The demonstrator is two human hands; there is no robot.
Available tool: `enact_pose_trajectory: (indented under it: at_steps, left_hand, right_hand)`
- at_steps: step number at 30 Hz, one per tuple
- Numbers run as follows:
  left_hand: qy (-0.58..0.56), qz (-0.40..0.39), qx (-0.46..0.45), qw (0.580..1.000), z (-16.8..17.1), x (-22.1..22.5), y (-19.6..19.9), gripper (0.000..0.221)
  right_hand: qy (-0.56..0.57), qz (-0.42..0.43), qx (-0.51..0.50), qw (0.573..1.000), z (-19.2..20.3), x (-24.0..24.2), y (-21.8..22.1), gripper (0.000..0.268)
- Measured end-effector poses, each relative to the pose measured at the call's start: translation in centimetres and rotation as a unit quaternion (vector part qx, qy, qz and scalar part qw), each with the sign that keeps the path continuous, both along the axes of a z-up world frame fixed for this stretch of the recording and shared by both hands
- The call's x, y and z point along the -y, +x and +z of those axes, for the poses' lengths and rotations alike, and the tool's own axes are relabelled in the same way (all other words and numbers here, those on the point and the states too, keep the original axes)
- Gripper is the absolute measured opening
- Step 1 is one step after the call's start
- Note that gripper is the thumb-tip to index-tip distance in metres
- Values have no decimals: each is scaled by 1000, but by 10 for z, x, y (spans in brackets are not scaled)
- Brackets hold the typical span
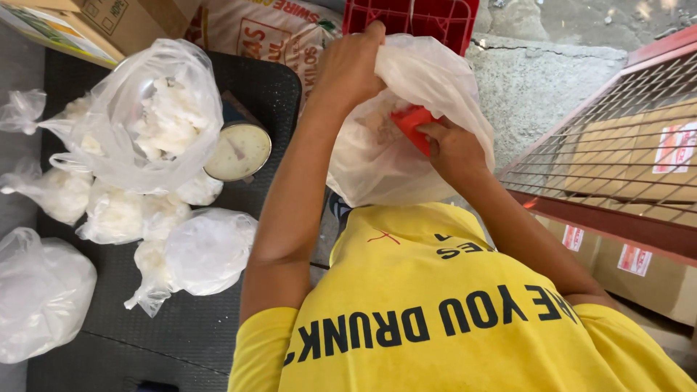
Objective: Scooping a white granular substance from a large container into plastic bags and weighing them on a scale.
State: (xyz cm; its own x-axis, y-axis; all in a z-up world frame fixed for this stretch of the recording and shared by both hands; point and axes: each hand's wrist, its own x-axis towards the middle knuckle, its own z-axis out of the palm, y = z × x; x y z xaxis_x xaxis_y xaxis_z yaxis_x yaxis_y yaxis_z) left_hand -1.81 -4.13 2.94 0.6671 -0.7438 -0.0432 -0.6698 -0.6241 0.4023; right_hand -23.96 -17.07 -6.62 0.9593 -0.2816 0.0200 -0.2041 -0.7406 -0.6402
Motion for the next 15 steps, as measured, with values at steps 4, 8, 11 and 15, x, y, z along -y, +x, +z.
enact_pose_trajectory:
  at_steps: [4, 8, 11, 15]
  left_hand:
    - [156, -27, 114, 981, -33, 27, 22, 17]
    - [-40, -53, 205, 977, -10, 29, 4, 18]
    - [-172, -54, -88, 980, 7, 27, -15, 34]
    - [-326, -123, -52, 936, 16, 14, -34, 46]
  right_hand:
    - [-32, -5, -30, 999, 26, 2, -11, 34]
    - [-110, -1, -39, 993, 26, 3, -17, 34]
    - [-173, 13, -41, 984, 24, 5, -26, 37]
    - [-184, 44, 15, 982, 23, 4, -37, 31]
